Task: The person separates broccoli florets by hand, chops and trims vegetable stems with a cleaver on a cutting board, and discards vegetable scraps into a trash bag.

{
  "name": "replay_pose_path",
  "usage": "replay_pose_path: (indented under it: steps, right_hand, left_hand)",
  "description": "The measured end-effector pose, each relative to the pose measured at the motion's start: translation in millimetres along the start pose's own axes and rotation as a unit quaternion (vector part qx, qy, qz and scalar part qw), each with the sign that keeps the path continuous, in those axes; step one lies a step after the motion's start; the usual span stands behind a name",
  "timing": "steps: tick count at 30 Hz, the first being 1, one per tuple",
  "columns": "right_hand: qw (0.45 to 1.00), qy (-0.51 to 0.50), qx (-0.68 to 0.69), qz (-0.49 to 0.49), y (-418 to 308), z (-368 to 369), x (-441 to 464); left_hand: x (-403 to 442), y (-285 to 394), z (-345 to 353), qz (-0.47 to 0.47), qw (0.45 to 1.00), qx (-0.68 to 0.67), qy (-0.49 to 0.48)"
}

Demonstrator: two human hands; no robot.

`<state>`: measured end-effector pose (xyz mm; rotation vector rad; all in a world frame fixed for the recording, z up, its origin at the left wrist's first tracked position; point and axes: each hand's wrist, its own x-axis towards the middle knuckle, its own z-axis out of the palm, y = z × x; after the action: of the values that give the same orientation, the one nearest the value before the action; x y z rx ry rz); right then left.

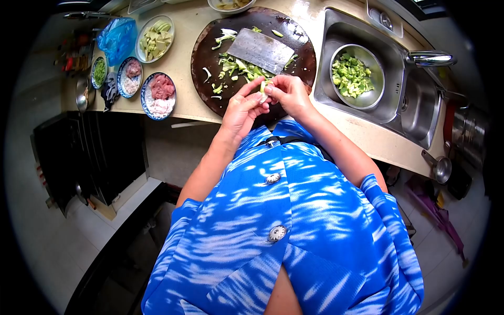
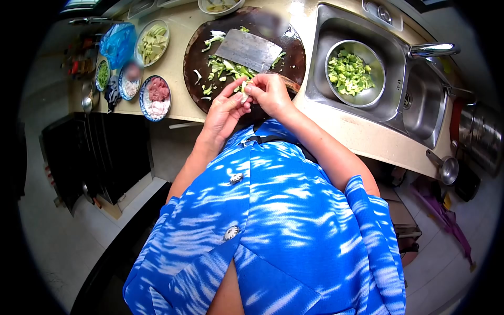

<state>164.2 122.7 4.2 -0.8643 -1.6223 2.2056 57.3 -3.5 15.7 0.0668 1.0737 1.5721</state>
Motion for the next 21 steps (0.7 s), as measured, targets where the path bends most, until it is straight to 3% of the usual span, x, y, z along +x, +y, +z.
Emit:
replay_pose_path:
  steps: [5,21]
  right_hand:
    - [0.994,-0.026,0.098,0.034,5,-1,-1]
    - [0.998,0.043,0.045,0.001,2,0,-1]
  left_hand:
    - [2,-1,-10,-0.039,0.994,-0.089,-0.043]
    - [-2,1,-17,-0.055,0.991,-0.121,-0.027]
